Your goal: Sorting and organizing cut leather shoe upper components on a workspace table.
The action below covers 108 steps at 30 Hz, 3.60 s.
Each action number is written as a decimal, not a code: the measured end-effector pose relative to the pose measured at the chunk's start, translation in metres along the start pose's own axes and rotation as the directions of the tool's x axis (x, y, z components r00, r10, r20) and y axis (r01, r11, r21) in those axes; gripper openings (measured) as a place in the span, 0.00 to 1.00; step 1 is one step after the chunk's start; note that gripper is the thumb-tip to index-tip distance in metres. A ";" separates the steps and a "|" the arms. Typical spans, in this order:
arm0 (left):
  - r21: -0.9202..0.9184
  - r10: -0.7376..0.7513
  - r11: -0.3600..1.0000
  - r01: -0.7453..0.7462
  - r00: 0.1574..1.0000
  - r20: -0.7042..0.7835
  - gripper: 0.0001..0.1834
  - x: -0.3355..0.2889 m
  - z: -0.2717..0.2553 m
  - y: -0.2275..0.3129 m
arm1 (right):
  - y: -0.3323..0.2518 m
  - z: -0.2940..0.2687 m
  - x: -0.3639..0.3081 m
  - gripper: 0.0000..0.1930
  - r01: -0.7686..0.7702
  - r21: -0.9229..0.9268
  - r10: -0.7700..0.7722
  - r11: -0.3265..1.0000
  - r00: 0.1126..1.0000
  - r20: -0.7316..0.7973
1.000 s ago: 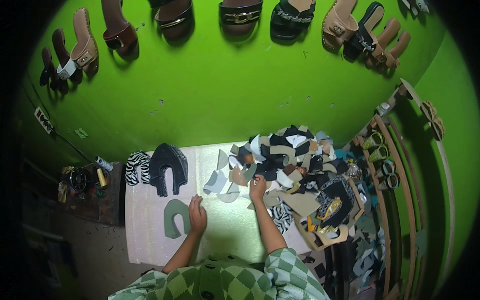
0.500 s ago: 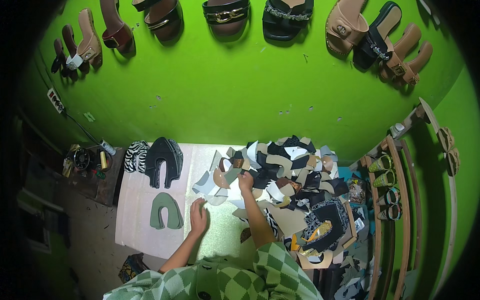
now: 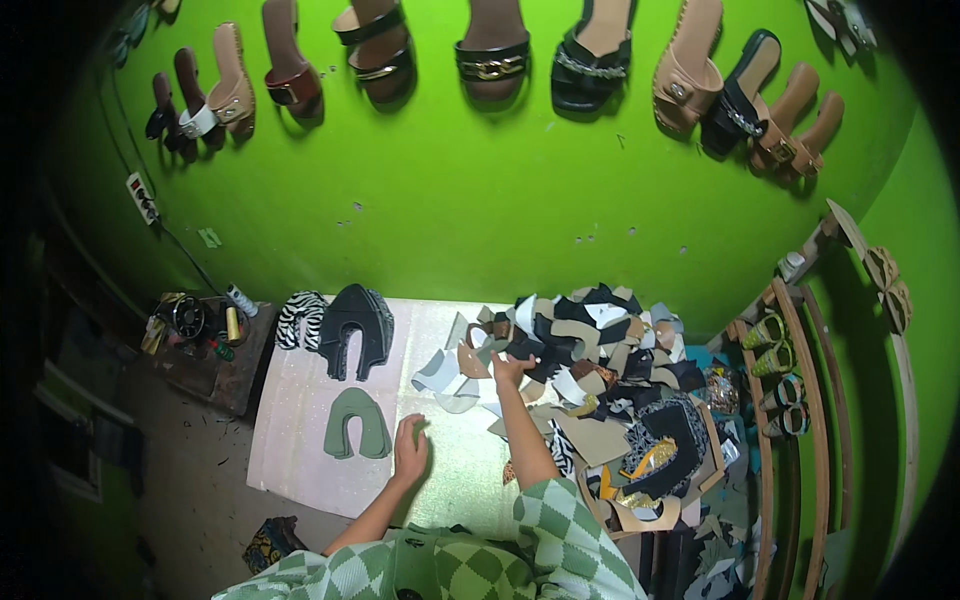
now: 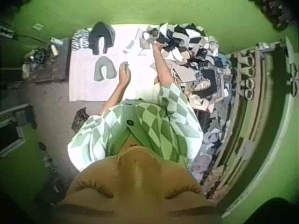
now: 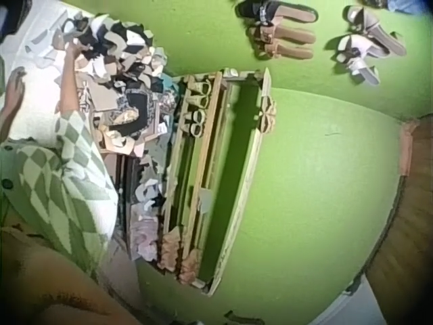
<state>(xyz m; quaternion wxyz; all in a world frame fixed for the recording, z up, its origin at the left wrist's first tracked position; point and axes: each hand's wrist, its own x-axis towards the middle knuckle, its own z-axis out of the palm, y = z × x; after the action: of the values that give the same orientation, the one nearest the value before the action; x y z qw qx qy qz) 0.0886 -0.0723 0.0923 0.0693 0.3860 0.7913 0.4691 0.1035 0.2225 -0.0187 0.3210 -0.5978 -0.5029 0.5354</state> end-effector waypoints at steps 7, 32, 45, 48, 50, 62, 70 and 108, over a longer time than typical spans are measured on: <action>0.051 -0.181 0.981 0.187 0.978 -0.104 0.17 -0.044 -0.042 -0.035 | -0.021 0.033 -0.026 0.39 0.013 0.234 -0.024 0.972 0.999 0.044; -0.642 -0.181 0.429 0.635 0.757 0.628 0.42 -0.008 0.022 -0.034 | -0.042 -0.178 -0.217 0.06 0.049 0.171 -0.176 0.984 0.409 0.896; -0.554 0.255 0.259 0.791 0.497 0.829 0.34 -0.026 0.023 -0.033 | -0.044 -0.162 -0.229 0.05 0.059 0.293 -0.255 0.954 0.673 0.694; -0.515 0.047 0.443 0.734 0.554 0.831 0.25 -0.029 0.009 -0.023 | -0.019 -0.170 -0.223 0.06 0.141 0.172 -0.219 0.975 0.737 0.639; -0.507 -0.089 0.569 0.647 0.662 0.744 0.12 -0.031 0.001 -0.021 | -0.013 -0.171 -0.230 0.07 0.112 0.152 -0.186 0.982 0.721 0.667; -0.091 -0.065 0.988 0.121 0.882 0.467 0.28 -0.048 -0.010 -0.034 | 0.052 -0.141 -0.254 0.16 0.360 0.004 -0.344 0.933 0.890 0.299; 0.366 0.137 0.782 -0.505 0.711 0.690 0.36 -0.081 -0.007 -0.047 | 0.079 -0.163 -0.279 0.28 0.779 -0.611 -0.421 0.139 0.605 0.675; 0.171 0.094 0.969 -0.180 0.903 0.420 0.31 0.095 0.094 -0.003 | -0.102 -0.057 0.105 0.16 0.533 -0.630 -0.483 0.565 0.832 0.272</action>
<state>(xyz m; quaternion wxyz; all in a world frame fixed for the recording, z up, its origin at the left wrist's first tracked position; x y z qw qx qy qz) 0.0652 0.0558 0.0620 0.1595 0.5354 0.7743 0.2973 0.1241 0.3605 0.0549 0.2007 -0.4834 -0.8240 0.2168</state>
